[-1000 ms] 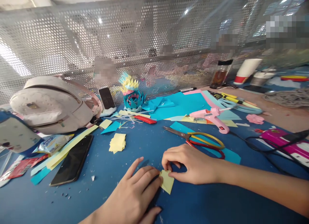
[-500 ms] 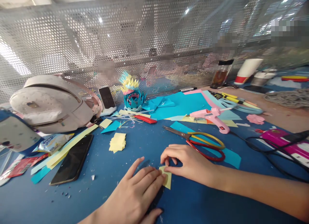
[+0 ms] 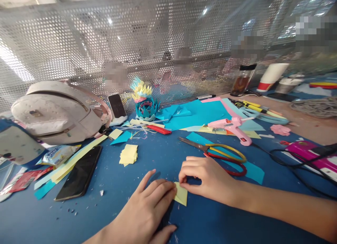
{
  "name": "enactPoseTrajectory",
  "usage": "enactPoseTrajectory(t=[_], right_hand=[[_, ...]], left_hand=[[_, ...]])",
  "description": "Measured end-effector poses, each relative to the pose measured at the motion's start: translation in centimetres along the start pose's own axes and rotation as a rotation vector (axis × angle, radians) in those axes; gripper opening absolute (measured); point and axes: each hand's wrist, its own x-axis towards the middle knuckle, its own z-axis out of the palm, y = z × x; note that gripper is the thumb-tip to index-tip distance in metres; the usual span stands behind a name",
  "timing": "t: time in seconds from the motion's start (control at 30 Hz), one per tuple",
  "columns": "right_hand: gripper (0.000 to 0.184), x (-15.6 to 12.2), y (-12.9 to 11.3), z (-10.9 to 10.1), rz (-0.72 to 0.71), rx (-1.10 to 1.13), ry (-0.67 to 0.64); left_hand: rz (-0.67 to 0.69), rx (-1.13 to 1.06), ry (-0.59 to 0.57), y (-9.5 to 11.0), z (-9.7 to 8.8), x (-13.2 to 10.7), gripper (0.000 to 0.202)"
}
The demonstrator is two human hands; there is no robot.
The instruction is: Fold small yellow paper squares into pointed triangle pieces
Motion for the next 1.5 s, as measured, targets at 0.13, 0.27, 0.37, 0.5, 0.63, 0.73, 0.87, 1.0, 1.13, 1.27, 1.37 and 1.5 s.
enactPoseTrajectory(t=[0.13,0.27,0.37,0.5,0.63,0.73,0.87,1.0,1.13,1.27,1.37,1.5], right_hand=[[0.025,-0.2,0.4,-0.2,-0.098,-0.028,-0.002],[0.031,-0.2,0.6,-0.4,-0.197,-0.076,-0.015],[0.035,-0.2,0.8,-0.6,-0.284,-0.127,-0.045],[0.037,-0.1,1.2,-0.7,-0.373,-0.193,-0.073],[0.035,0.1,1.7,-0.7,-0.427,-0.198,-0.058],[0.033,0.2,1.9,-0.7,-0.461,-0.196,-0.053],[0.031,0.3,1.9,-0.8,-0.497,-0.215,-0.053],[0.03,0.4,1.9,-0.9,-0.476,-0.163,-0.057],[0.029,0.7,2.4,-1.3,-0.394,-0.036,-0.042],[0.029,0.8,2.6,-1.5,-0.375,0.0,-0.059],[0.03,0.8,2.6,-1.4,-0.406,-0.006,-0.052],[0.034,0.8,2.5,-1.3,-0.451,-0.036,-0.05]], left_hand=[[0.01,0.041,-0.048,0.0,-0.1,0.1,0.057],[0.023,0.053,-0.053,0.0,-0.3,0.1,0.059],[0.024,0.047,-0.057,0.0,-0.4,0.2,0.061],[0.025,0.051,-0.085,0.1,-0.6,0.4,0.06],[0.036,0.07,-0.11,0.2,-0.9,0.4,0.059],[0.039,0.077,-0.116,0.3,-1.1,0.4,0.059],[0.035,0.071,-0.147,0.3,-1.3,0.5,0.059],[0.018,0.034,-0.178,0.3,-1.6,0.6,0.058],[0.005,0.0,-0.208,0.2,-1.6,0.5,0.059],[-0.02,-0.046,-0.236,0.0,-1.4,0.3,0.061],[-0.046,-0.085,-0.259,-0.1,-1.3,0.2,0.062],[-0.06,-0.102,-0.273,-0.1,-1.3,0.2,0.062]])
